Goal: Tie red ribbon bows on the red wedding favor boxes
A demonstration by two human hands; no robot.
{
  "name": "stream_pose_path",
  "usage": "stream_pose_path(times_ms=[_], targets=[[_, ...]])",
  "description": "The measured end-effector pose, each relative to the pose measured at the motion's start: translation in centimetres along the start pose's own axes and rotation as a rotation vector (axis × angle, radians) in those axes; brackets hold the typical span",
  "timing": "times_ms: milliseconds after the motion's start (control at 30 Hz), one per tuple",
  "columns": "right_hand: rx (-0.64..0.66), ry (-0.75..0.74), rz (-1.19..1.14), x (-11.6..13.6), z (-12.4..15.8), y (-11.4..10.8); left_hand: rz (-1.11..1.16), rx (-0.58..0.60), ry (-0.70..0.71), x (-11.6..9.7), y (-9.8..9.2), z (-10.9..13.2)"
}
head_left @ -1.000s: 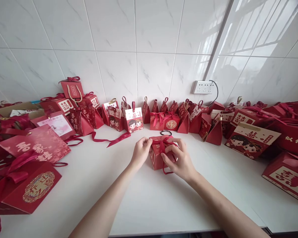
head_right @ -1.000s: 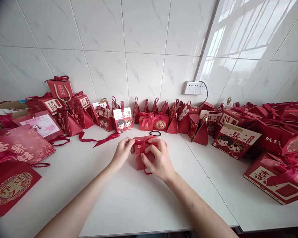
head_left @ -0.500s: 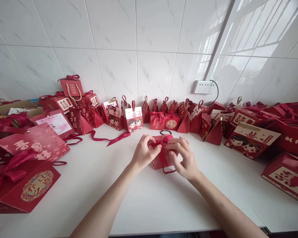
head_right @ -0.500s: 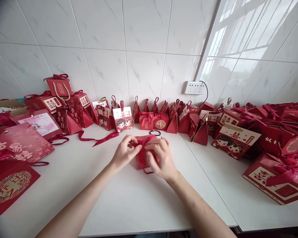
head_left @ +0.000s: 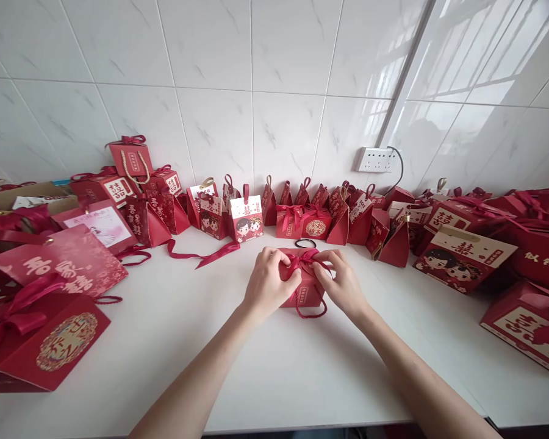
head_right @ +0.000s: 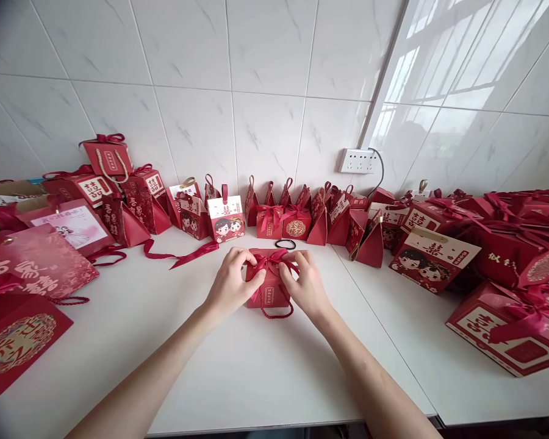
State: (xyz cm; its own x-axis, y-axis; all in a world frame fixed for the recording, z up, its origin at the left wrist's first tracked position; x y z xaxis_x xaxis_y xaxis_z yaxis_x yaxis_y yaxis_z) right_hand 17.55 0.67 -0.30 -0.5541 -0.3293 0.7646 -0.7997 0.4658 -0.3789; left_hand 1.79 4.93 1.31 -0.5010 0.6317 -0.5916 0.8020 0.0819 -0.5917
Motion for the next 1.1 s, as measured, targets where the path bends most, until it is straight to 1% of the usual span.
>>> stream_pose_path(times_ms=[133,233,300,433,533,633,767,800,967,1100], targets=[[-0.014,-0.012,0.007,0.1,0.1,0.1,0.036,0.004,0.024,0.0,0.0,-0.1],[-0.026,-0.023,0.02,0.2,0.1,0.1,0.118,0.012,-0.016,0.4,0.1,-0.3],[-0.03,-0.029,0.025,0.2,0.1,0.1,0.186,0.009,-0.083,1.0,0.0,-0.5],[-0.022,-0.027,0.017,0.3,0.1,0.2,0.269,0.008,-0.274,2.4,-0.1,-0.7],[-0.016,-0.007,0.015,0.3,0.2,0.3,0.278,0.021,-0.335,2.7,-0.2,-0.8],[-0.014,0.003,0.009,0.4,0.3,0.3,0.294,0.043,-0.355,2.8,-0.3,-0.9],[-0.008,0.013,0.017,0.3,0.3,0.3,0.267,0.015,-0.363,3.0,-1.0,-1.2],[-0.006,0.015,0.021,0.3,0.3,0.3,0.257,0.024,-0.361,3.1,-1.1,-1.2],[-0.009,0.016,0.026,0.3,0.2,0.3,0.341,0.176,-0.344,3.7,-0.4,-1.4],[-0.008,0.028,0.031,0.4,0.2,0.3,0.402,0.191,-0.398,4.4,-0.1,-1.3]])
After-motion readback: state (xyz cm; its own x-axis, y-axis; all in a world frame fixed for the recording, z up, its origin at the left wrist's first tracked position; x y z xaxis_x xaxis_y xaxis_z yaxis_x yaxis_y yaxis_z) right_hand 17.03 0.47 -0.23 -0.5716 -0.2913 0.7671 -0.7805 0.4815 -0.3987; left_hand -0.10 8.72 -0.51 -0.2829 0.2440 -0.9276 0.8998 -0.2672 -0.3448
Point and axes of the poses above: each hand's wrist, its own z-axis away from the middle knuckle, its own y-axis out of the palm, x = y × z, the point moved 7 cm from there along -z, towards the middle knuckle, and after that the axes turned 7 degrees about -z, right-handed, at the moved point
